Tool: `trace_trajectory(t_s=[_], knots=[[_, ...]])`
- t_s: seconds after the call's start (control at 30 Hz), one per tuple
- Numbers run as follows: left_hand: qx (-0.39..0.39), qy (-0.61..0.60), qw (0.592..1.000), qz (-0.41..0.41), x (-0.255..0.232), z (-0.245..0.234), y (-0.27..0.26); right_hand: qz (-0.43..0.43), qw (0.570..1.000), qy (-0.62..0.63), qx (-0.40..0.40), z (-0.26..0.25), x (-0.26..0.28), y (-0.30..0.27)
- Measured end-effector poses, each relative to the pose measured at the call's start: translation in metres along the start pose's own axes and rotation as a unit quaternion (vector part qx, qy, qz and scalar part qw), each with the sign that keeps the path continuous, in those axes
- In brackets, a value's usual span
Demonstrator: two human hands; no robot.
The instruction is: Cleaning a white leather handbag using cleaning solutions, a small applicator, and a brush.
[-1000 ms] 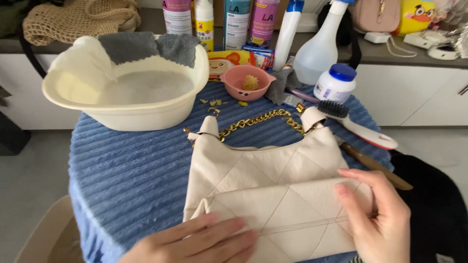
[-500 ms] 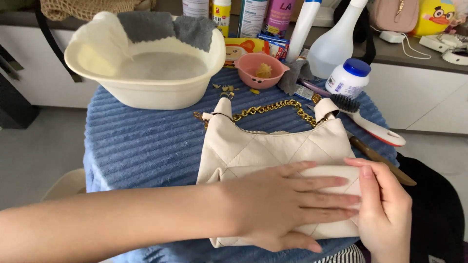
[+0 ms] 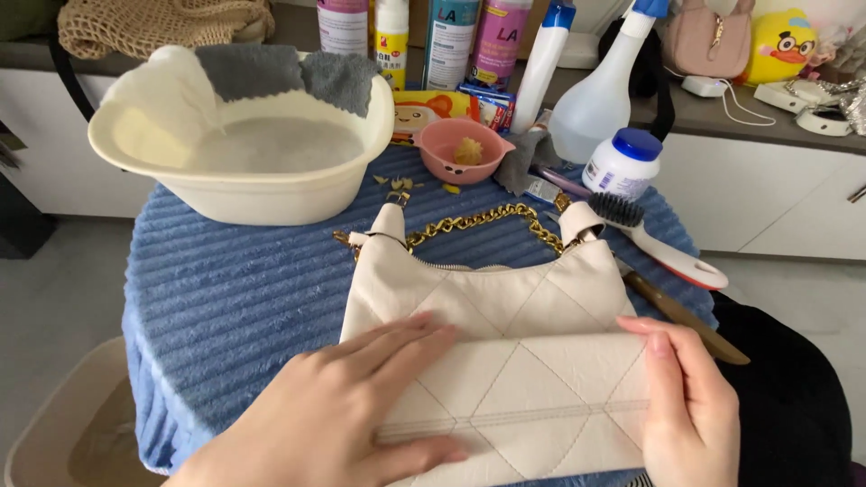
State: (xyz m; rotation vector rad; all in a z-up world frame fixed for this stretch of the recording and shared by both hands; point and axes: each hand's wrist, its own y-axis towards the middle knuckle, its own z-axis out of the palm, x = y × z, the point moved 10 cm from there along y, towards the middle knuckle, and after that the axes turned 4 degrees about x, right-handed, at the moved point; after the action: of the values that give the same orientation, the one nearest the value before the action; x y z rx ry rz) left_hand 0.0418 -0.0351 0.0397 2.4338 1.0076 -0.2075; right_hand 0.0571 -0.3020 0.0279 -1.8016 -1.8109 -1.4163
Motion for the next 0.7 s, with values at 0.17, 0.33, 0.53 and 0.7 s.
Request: trace_trajectory(t_s=[0.17, 0.33, 0.53, 0.7], knots=[[0.025, -0.031, 0.997, -0.061, 0.019, 0.003, -0.009, -0.012, 1.0, 0.004, -0.015, -0.001, 0.001, -0.001], [0.131, -0.139, 0.966, -0.172, 0.045, 0.01, -0.017, -0.019, 0.999, 0.014, -0.031, -0.001, -0.002, -0.003], [0.027, -0.063, 0.997, -0.03, 0.028, -0.013, -0.007, 0.03, 0.998, -0.003, -0.046, -0.002, -0.025, -0.007], [0.067, -0.355, 0.916, -0.173, 0.047, 0.005, -0.006, 0.07, 0.983, 0.073, -0.156, -0.012, -0.042, -0.023]])
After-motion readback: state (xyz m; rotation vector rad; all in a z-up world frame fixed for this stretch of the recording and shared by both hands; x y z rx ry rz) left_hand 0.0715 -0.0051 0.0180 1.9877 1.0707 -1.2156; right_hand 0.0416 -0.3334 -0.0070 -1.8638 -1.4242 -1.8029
